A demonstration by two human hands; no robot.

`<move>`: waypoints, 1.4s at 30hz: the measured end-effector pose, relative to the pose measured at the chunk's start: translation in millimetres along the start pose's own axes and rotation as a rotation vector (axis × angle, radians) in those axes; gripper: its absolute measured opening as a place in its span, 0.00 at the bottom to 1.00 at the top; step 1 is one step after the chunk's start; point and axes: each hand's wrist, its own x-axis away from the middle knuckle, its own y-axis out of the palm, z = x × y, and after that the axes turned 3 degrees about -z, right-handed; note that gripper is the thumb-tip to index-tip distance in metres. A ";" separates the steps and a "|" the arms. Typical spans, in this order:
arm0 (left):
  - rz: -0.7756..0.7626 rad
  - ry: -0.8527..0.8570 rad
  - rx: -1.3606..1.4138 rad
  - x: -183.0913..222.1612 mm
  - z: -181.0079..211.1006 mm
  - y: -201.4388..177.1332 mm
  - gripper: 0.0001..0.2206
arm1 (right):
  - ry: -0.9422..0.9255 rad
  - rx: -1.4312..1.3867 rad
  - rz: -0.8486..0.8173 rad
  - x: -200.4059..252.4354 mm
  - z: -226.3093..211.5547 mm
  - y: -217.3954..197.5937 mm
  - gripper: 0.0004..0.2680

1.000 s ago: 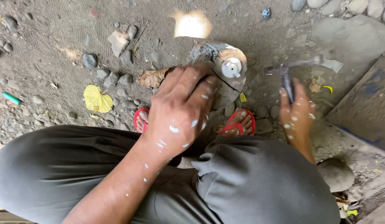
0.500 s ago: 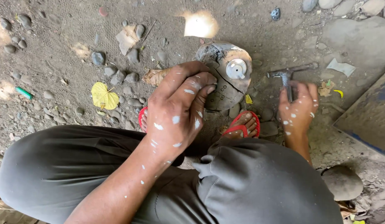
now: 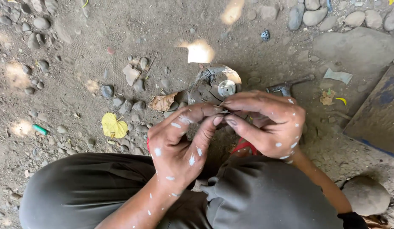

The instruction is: Repairing a paint spray gun by fitting a rubber seal and modifying a metal disc using a hammer.

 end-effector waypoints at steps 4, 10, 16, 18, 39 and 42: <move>0.063 -0.053 0.013 2.2 0.0 -3.0 0.05 | 0.163 -0.120 0.146 7.3 1.6 8.0 0.05; -0.052 0.071 -0.360 -10.9 -2.3 -6.2 0.06 | 0.173 -0.398 0.326 6.4 6.6 8.1 0.05; -0.105 -0.046 -0.461 -8.7 -16.5 -4.0 0.08 | 0.087 -0.216 0.307 1.9 6.3 5.4 0.04; -0.090 -0.094 -0.440 -8.1 -15.5 -4.3 0.09 | 0.108 -0.284 0.325 1.5 9.2 4.5 0.03; -0.132 0.108 -0.396 -23.9 -6.0 -0.4 0.21 | 0.213 -0.497 0.497 23.8 49.9 -7.0 0.02; -0.165 0.129 -0.410 -29.0 -9.6 5.7 0.23 | 0.279 -0.540 0.528 26.7 50.9 -9.1 0.02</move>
